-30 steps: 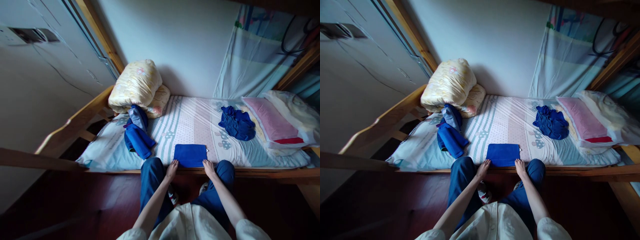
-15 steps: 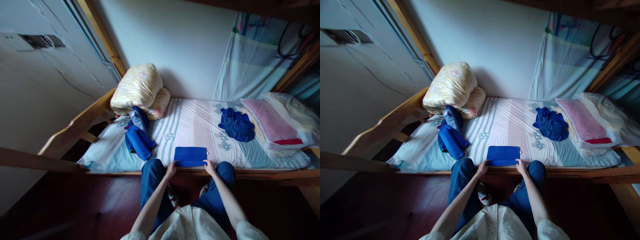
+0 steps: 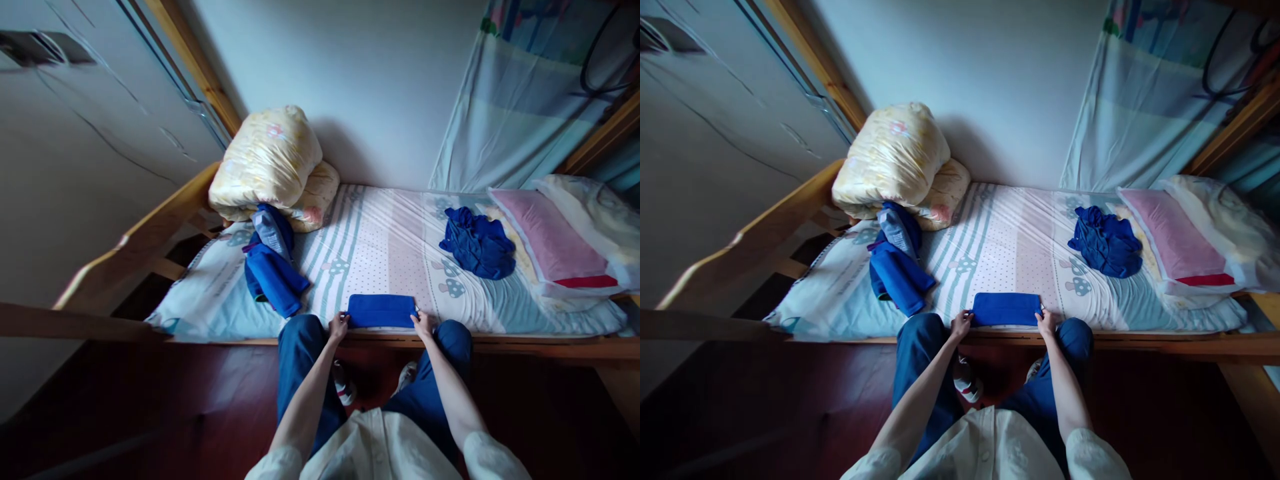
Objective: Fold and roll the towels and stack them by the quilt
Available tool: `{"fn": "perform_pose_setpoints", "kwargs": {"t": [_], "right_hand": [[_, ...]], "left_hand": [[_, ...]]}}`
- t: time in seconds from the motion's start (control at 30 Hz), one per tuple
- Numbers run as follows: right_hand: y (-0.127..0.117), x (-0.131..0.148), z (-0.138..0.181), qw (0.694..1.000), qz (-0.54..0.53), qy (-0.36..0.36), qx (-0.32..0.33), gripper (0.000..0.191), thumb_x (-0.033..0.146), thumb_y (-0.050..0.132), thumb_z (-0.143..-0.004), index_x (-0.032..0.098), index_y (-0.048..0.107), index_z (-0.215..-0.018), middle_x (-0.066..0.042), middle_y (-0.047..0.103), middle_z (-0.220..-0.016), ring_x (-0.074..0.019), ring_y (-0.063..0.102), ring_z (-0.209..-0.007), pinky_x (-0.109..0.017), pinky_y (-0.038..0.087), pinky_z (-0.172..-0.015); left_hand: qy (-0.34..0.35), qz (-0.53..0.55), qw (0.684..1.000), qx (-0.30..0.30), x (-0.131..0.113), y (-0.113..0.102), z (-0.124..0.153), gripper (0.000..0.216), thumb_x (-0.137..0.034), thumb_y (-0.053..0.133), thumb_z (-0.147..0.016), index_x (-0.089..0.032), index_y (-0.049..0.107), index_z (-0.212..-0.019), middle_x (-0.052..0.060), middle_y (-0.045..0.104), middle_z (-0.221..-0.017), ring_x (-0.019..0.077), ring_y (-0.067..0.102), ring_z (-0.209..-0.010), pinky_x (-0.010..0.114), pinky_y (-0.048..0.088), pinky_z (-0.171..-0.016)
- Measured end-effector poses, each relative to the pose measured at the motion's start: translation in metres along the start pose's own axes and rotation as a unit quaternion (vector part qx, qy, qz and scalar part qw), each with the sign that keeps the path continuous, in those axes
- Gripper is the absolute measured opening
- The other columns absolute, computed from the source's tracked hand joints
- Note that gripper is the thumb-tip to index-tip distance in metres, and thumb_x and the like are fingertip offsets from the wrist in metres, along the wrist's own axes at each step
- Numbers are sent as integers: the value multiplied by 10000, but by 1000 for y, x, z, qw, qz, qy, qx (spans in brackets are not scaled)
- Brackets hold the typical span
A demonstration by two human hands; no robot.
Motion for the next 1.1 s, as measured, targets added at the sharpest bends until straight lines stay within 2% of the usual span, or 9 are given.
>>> {"fn": "perform_pose_setpoints", "kwargs": {"t": [0.27,0.4,0.57,0.67,0.73,0.8,0.9,1.0,1.1], "right_hand": [[6,-8,-1,999,21,31,2,150,289,637,-830,185,739,-794,-57,764,-744,-206,701,-703,-243,472,-647],[4,-8,0,999,27,32,-8,143,285,648,-816,188,747,-780,-51,756,-712,-205,693,-685,-239,463,-630],[0,-5,4,999,35,18,-22,129,258,654,-810,176,746,-772,-61,757,-727,-221,701,-728,-250,478,-665],[-3,-3,10,998,40,8,-37,167,231,623,-836,166,762,-902,-95,776,-850,-247,712,-835,-283,511,-743],[-7,7,17,996,46,-38,-71,277,200,568,-869,165,746,-1079,-126,772,-1025,-258,703,-971,-324,527,-849],[-7,26,27,984,62,-129,-105,375,168,521,-896,172,703,-1224,-148,731,-1199,-257,671,-1109,-366,510,-970],[11,50,45,959,115,-249,-75,437,174,549,-898,185,667,-1319,-150,675,-1341,-266,607,-1262,-420,446,-1103],[34,51,52,943,181,-278,-7,560,170,617,-852,188,602,-1412,-145,610,-1450,-279,525,-1378,-454,395,-1159],[40,45,49,935,223,-274,11,653,58,566,-823,177,549,-1465,-147,575,-1489,-251,495,-1418,-439,384,-1169]], "left_hand": [[-14,-18,1000,-2,11,4,0,184,-235,608,-903,-161,711,-1036,108,778,-983,220,730,-914,277,528,-792],[-8,-29,1000,-2,10,4,1,166,-216,603,-909,-162,706,-1028,95,776,-958,207,730,-892,262,525,-776],[9,-46,999,-7,5,4,2,161,-208,589,-921,-150,695,-1028,107,765,-948,216,727,-881,279,531,-769],[28,-54,998,-13,0,2,3,209,-182,571,-915,-155,683,-1090,110,755,-990,223,721,-904,309,542,-814],[69,-66,995,-21,-9,1,5,270,-176,574,-903,-178,670,-1155,116,736,-1119,239,699,-1039,346,533,-912],[166,-104,980,-15,-25,8,13,320,-202,578,-903,-201,658,-1213,121,691,-1272,263,637,-1205,390,497,-1021],[325,-195,925,28,-43,33,34,401,-232,570,-907,-202,629,-1303,128,619,-1421,289,547,-1348,441,440,-1120],[371,-274,885,63,-35,56,43,552,-126,502,-881,-180,547,-1429,139,537,-1522,281,471,-1436,457,379,-1186],[380,-333,859,81,-25,66,42,673,-11,397,-845,-151,476,-1498,157,476,-1569,264,427,-1474,455,340,-1216]]}}
Point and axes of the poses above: each hand's wrist, its own z-axis away from the middle knuckle, its own y-axis out of the palm, x = y × z, the point moved 10 cm from there along -z, towards the middle knuckle
